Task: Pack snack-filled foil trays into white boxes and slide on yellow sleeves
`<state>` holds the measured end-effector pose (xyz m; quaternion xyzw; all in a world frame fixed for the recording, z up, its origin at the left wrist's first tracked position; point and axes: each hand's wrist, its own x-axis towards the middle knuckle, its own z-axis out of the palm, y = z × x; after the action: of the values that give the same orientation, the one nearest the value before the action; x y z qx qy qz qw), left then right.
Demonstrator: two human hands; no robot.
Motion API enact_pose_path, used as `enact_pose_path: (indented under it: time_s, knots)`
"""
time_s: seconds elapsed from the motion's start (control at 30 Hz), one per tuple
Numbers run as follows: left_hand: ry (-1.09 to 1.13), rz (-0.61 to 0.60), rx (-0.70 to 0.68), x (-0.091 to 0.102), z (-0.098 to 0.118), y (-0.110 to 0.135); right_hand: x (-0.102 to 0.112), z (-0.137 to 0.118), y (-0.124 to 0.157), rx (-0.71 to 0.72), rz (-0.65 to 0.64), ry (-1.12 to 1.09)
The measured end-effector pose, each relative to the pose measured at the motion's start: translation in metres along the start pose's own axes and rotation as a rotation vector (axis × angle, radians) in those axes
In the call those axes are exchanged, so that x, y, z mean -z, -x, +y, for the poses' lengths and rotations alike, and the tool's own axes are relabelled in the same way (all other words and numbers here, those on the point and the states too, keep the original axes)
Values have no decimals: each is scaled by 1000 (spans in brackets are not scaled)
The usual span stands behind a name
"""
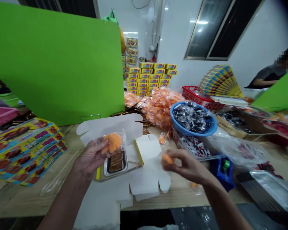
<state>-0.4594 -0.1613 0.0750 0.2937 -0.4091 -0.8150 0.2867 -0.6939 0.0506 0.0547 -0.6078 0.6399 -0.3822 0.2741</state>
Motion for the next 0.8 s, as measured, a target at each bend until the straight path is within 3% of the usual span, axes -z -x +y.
enact_pose_path:
  time_s: [0.1, 0.2, 0.33, 0.43, 0.53, 0.63, 0.73, 0.8]
  knots:
    - [-269, -15, -34, 14, -4, -13, 25, 47, 17, -205, 6, -128]
    - [-555, -75, 12, 15, -18, -34, 30, 79, 23, -322, -56, -25]
    - [-884, -189, -15, 4, -32, -66, 22, 75, 18, -285, 94, 149]
    - [-991, -236, -64, -9, -32, -79, 11, 53, 2, -252, 92, -19]
    - [-1026, -215, -100, -14, -18, -71, -15, 32, -27, -221, 97, -299]
    - [-1092, -128, -213, 1, 10, -46, -58, 17, -67, -208, 144, -470]
    - [-1168, 15, -344, 34, 37, -17, -105, 6, -104, -221, 60, -439]
    - [-1158, 100, -355, 56, 48, -3, -128, 1, -122, -200, 11, -238]
